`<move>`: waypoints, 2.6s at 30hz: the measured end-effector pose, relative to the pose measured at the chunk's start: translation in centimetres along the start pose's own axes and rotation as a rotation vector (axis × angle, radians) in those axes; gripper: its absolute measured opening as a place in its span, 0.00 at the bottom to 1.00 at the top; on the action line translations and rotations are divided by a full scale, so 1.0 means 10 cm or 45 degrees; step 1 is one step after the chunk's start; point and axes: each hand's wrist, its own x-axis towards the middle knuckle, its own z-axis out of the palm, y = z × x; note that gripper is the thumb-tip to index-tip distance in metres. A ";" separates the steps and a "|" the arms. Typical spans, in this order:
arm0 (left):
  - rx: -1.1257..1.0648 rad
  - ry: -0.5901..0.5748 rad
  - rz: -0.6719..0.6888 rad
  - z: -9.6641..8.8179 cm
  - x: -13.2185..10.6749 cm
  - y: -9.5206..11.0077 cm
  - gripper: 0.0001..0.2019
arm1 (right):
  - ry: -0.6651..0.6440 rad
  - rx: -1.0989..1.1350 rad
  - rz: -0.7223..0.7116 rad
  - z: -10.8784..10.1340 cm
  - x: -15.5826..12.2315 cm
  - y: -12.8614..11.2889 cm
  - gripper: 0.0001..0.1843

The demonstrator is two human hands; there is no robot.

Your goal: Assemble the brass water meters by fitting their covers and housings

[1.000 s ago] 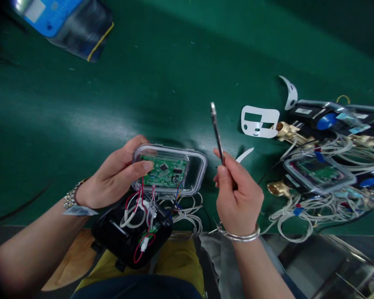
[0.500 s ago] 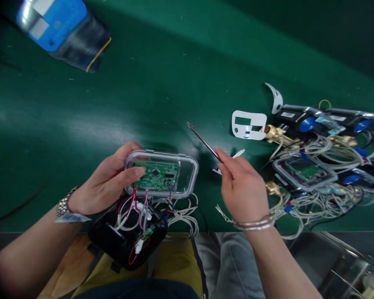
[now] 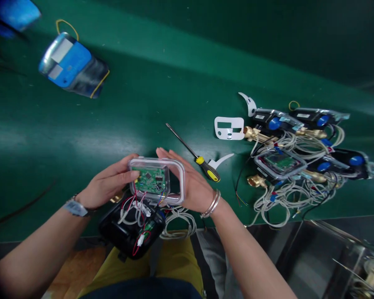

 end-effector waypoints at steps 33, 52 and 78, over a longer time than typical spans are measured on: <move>0.715 0.852 0.058 0.78 -1.43 -1.13 0.23 | 0.325 -0.521 -0.317 0.45 -0.40 -0.77 0.53; 1.145 1.209 0.709 0.25 -1.53 -0.56 0.15 | 0.245 -0.220 0.221 0.71 0.02 -0.64 0.57; 0.886 1.134 0.970 0.32 -1.19 -0.98 0.26 | 0.037 -0.500 -0.117 0.63 -0.25 -0.99 0.50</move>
